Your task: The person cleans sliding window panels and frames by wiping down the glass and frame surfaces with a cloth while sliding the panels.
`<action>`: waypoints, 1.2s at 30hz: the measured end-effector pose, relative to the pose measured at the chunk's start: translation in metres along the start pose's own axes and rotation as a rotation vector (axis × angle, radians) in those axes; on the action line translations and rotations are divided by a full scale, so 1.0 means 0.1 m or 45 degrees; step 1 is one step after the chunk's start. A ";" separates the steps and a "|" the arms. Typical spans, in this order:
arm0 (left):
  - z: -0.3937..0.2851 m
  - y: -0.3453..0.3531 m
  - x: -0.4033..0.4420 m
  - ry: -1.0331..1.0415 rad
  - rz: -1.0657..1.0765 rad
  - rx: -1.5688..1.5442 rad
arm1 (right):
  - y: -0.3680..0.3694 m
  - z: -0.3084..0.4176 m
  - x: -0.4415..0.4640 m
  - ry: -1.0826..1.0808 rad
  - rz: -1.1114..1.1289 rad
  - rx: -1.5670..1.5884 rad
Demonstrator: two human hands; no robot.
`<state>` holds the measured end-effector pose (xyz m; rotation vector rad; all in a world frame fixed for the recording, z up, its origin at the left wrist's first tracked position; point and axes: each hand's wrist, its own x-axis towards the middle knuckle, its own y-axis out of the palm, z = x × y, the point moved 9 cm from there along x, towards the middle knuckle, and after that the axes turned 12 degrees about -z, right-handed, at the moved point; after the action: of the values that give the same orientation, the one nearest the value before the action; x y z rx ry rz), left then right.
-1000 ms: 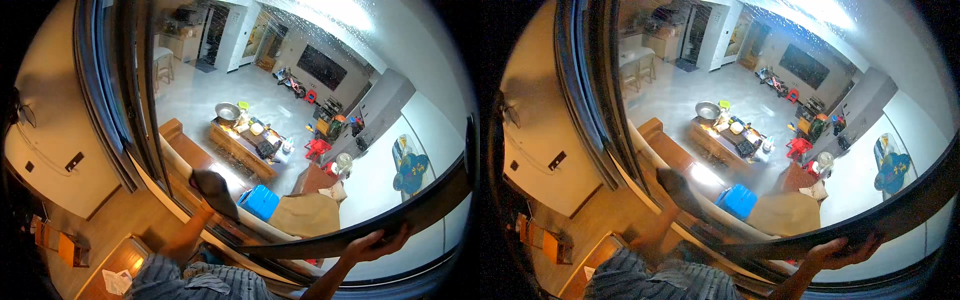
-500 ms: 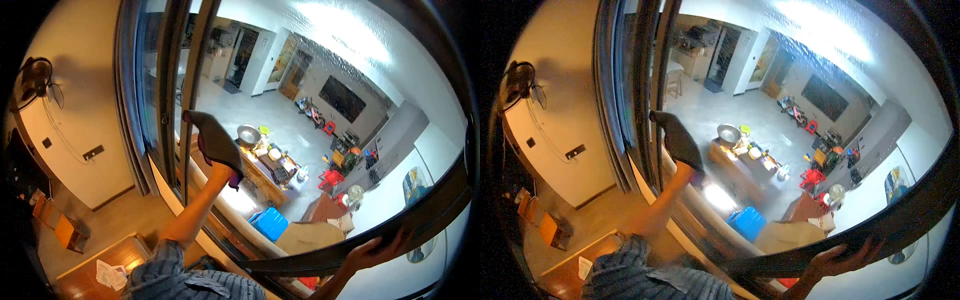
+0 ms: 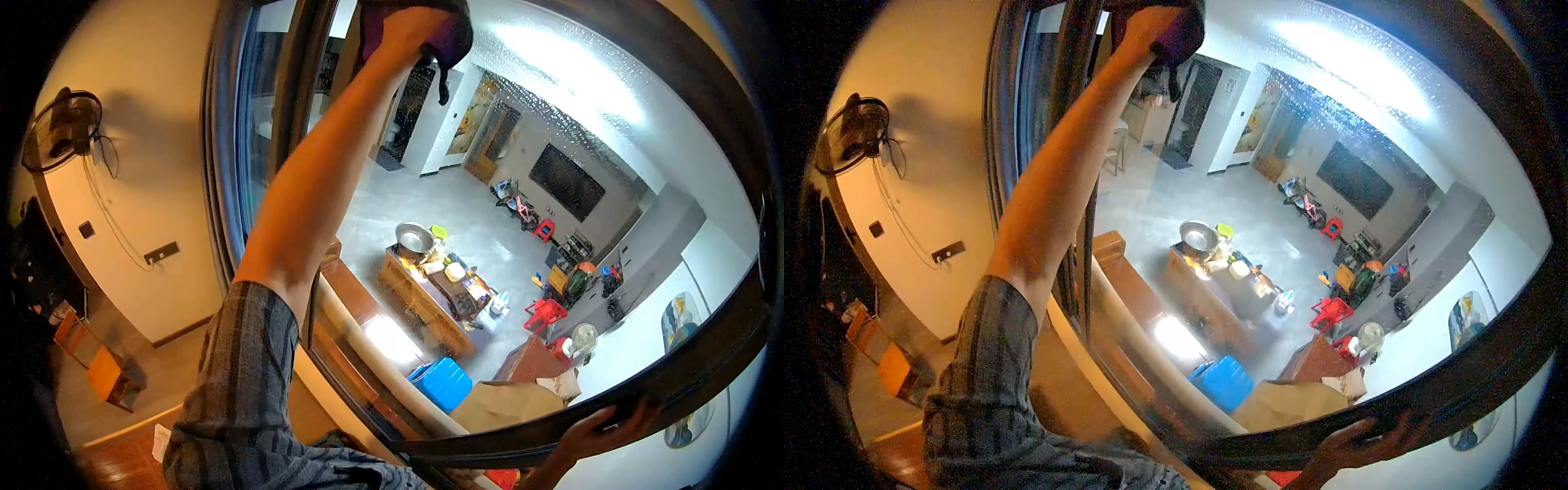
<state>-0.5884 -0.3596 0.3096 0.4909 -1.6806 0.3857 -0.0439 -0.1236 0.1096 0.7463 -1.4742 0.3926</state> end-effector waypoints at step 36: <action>0.03 -0.45 -1.69 -0.124 0.024 -0.117 | -0.06 0.09 0.05 -0.001 0.022 -0.020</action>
<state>-0.5458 -0.3825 0.1417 0.4321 -1.7894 0.3012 -0.0460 -0.1344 0.1125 0.7216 -1.4836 0.3932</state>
